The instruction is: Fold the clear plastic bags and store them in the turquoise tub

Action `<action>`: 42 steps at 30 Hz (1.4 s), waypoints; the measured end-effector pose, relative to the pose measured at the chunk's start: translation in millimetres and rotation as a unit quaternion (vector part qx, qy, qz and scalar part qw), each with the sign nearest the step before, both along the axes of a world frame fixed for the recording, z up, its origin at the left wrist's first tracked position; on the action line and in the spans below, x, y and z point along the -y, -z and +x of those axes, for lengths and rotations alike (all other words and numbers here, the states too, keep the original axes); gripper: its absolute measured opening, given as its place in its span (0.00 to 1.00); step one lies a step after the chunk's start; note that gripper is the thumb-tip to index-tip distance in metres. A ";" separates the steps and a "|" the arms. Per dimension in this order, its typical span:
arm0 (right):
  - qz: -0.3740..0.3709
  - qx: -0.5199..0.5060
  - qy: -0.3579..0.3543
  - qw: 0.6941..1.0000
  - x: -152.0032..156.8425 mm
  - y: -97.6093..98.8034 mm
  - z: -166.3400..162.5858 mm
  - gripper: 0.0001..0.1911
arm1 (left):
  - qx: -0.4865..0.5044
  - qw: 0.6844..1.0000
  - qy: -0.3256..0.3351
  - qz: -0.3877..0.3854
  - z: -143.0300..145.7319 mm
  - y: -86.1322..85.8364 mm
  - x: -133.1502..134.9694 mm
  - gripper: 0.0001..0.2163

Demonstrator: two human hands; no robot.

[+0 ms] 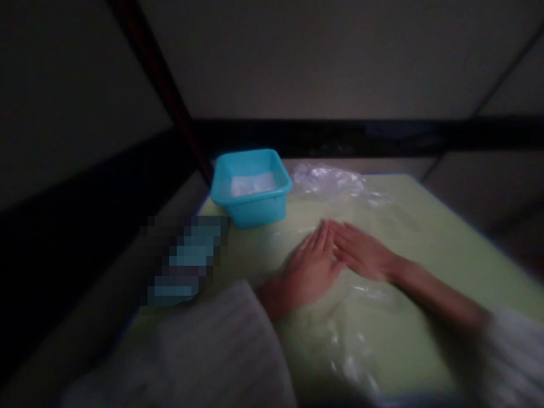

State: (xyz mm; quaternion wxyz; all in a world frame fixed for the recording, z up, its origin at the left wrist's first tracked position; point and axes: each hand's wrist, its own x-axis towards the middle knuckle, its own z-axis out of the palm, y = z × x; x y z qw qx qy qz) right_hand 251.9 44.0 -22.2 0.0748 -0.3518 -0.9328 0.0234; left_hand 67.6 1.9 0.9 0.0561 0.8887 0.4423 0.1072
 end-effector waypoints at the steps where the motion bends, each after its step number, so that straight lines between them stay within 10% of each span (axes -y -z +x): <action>1: 0.002 0.001 0.002 1.000 0.5 -0.6 -0.2 0.29 | -0.005 1.000 -0.001 0.001 -1.8 2.8 -0.8 0.29; 16: 0.009 0.005 0.017 1.000 4.6 -5.1 -2.8 0.29 | -0.016 0.999 -0.022 0.030 -94.6 22.0 -17.2 0.25; 42: 0.002 -0.010 0.040 0.999 6.3 -11.8 12.2 0.35 | -0.021 0.999 -0.012 0.023 -110.2 16.7 -21.0 0.26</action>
